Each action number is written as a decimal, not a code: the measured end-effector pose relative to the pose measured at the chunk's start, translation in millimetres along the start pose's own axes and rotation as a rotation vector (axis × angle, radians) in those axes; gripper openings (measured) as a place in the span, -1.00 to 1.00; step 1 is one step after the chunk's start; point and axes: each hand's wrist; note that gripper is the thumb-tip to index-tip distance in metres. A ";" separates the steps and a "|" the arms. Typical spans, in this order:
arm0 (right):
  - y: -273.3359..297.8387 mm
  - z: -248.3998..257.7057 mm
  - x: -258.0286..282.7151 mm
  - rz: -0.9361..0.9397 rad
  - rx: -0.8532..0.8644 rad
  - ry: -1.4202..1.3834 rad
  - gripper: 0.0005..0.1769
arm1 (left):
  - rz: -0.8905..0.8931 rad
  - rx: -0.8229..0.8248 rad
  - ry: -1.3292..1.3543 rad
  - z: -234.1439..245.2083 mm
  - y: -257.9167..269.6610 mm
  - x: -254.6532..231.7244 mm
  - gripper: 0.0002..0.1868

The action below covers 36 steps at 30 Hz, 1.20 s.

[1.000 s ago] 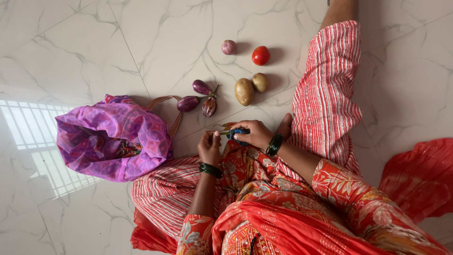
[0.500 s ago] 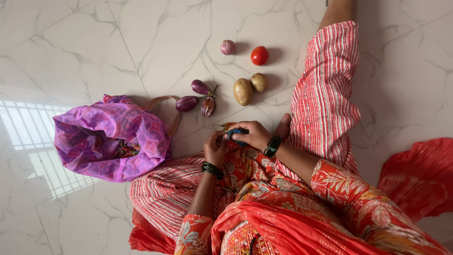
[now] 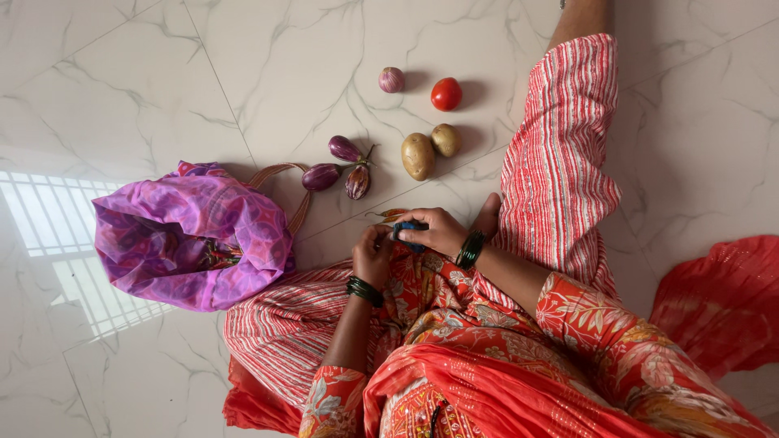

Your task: The person sits on the floor and uses a small knife to trim the stems off green chilies taken from a purple bag. They place the trimmed chilies on the floor next to other vegetables including eggplants, potatoes, a tomato, and an onion.

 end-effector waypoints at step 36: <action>-5.8 9.2 5.6 -0.132 -0.023 -0.107 -0.65 | 0.116 -0.192 -0.038 11.2 -6.0 -10.8 -0.90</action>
Point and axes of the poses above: each hand's wrist, its own y-axis away from the middle knuckle, its own z-axis out of the back of the hand, x = y × z, and after that the axes turned 8 degrees about -y, right-handed
